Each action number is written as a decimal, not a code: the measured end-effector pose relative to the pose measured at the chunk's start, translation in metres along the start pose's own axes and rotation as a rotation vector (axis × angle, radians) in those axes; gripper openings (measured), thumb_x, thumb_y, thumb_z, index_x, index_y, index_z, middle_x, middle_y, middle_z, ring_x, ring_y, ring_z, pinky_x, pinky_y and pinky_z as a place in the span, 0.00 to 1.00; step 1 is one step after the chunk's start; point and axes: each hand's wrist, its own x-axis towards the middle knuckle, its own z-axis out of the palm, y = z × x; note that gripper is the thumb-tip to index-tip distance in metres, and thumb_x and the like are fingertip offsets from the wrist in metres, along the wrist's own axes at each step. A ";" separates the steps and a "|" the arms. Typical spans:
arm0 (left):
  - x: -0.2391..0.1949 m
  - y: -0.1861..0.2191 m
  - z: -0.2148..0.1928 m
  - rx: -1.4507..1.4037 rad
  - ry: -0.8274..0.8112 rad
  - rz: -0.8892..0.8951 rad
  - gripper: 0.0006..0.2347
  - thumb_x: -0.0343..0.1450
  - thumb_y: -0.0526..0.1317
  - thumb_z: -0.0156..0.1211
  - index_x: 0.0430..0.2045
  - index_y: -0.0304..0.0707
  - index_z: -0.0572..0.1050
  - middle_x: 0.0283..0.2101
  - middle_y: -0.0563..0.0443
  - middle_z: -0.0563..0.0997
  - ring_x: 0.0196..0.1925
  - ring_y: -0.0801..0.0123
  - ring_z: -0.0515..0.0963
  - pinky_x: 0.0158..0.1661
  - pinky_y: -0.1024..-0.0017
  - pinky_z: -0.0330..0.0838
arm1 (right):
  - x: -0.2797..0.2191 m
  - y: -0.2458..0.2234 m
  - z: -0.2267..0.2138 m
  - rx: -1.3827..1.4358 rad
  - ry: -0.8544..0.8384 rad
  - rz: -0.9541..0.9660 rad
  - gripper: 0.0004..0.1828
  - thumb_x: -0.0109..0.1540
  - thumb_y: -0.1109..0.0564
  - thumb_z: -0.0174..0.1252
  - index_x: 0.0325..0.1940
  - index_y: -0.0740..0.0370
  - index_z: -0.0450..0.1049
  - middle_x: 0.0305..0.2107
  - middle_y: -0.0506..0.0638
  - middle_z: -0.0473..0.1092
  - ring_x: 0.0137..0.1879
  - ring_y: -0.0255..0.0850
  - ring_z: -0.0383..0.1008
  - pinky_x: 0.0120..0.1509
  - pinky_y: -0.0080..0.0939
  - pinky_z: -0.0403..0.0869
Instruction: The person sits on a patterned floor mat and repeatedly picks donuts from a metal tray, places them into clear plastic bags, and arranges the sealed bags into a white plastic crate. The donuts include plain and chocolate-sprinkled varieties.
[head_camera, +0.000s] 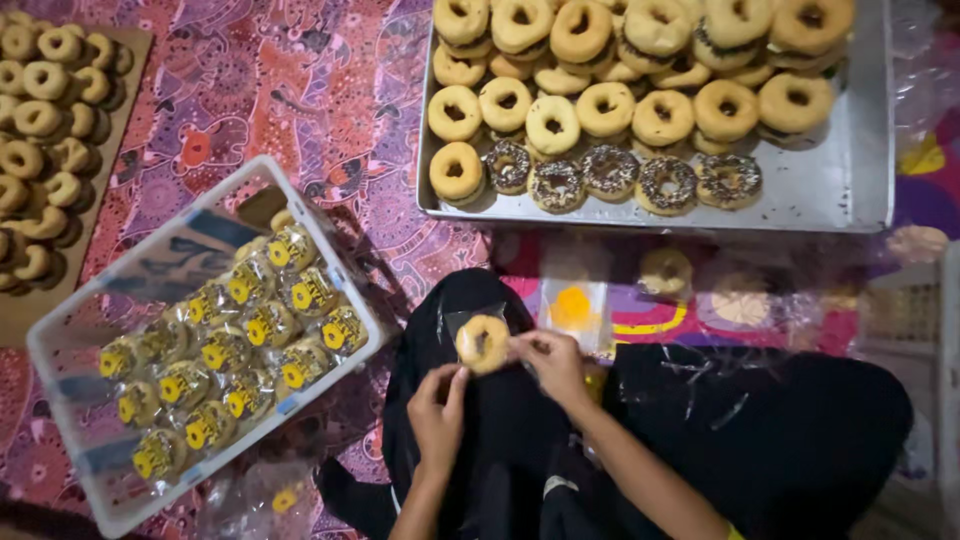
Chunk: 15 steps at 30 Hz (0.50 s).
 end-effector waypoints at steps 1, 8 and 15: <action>-0.003 -0.011 -0.003 -0.012 -0.039 -0.136 0.07 0.71 0.35 0.66 0.38 0.29 0.81 0.30 0.51 0.84 0.32 0.72 0.81 0.34 0.77 0.73 | -0.002 0.010 0.006 0.035 0.000 0.108 0.08 0.63 0.58 0.66 0.34 0.67 0.81 0.29 0.54 0.78 0.35 0.36 0.78 0.43 0.31 0.76; 0.028 -0.044 -0.007 -0.397 -0.387 -0.776 0.15 0.69 0.38 0.63 0.50 0.33 0.78 0.31 0.54 0.84 0.31 0.73 0.85 0.29 0.77 0.76 | -0.042 0.014 -0.101 -0.179 -0.583 0.010 0.11 0.59 0.63 0.69 0.41 0.63 0.74 0.36 0.46 0.71 0.42 0.32 0.72 0.44 0.34 0.74; 0.032 -0.029 0.225 -0.289 -0.693 -0.375 0.14 0.70 0.36 0.64 0.48 0.29 0.79 0.32 0.44 0.80 0.33 0.66 0.78 0.32 0.69 0.73 | 0.000 0.059 -0.235 -0.136 0.271 0.022 0.17 0.71 0.54 0.60 0.57 0.71 0.75 0.41 0.54 0.76 0.42 0.37 0.73 0.40 0.37 0.71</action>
